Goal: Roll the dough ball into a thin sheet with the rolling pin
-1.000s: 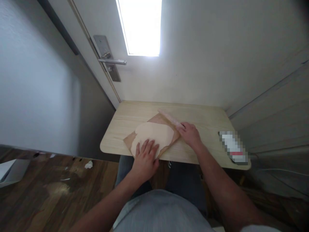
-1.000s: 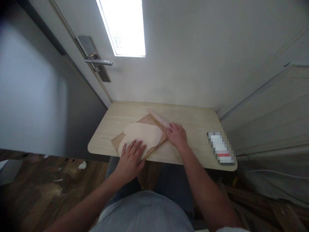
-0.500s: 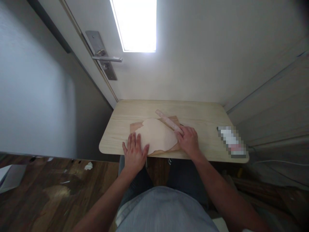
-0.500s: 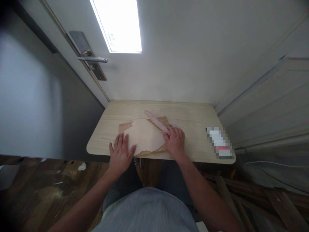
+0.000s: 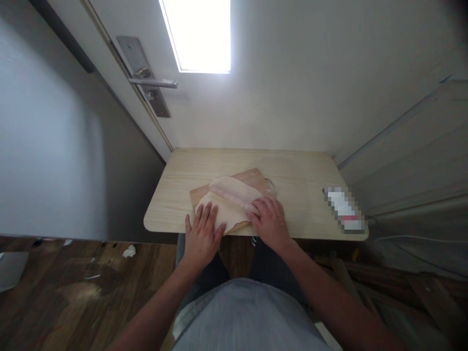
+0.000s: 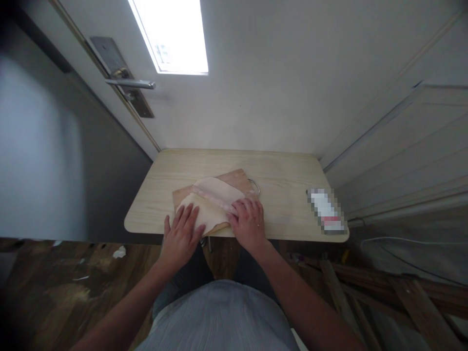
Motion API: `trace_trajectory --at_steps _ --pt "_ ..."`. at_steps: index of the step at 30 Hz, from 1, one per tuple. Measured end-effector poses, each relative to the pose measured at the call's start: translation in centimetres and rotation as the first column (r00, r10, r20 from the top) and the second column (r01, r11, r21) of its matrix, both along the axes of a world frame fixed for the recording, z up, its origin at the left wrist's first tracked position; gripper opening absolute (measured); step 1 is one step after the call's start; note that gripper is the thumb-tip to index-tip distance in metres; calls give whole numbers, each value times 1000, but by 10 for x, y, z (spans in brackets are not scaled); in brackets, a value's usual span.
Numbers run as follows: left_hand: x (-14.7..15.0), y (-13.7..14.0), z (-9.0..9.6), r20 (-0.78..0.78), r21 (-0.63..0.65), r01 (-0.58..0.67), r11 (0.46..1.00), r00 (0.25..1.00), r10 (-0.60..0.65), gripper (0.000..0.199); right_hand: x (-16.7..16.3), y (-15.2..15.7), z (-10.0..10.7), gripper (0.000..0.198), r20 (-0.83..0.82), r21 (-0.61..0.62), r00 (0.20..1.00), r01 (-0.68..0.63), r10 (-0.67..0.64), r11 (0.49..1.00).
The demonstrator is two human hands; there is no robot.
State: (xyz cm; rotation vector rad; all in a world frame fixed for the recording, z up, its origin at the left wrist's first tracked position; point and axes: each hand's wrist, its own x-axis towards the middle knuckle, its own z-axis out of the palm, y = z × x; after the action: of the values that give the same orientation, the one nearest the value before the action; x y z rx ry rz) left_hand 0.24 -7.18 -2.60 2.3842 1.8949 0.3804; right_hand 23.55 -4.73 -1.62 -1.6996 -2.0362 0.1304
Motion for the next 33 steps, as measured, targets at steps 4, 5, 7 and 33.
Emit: trace_trajectory --at_steps 4,5,7,33 --pt "-12 -1 -2 23 6 5 1000 1000 -5 51 -1 3 4 25 23 -26 999 -22 23 999" --pt "-14 -1 -2 28 11 2 1000 1000 -3 51 -1 4 4 25 30 -32 999 -24 25 999" --pt "-18 -1 -3 41 18 1 1000 999 -2 49 0 4 3 25 39 -42 999 -23 25 999" --pt "11 91 24 135 91 5 996 991 -17 47 -5 9 -9 42 88 69 981 167 -173 984"
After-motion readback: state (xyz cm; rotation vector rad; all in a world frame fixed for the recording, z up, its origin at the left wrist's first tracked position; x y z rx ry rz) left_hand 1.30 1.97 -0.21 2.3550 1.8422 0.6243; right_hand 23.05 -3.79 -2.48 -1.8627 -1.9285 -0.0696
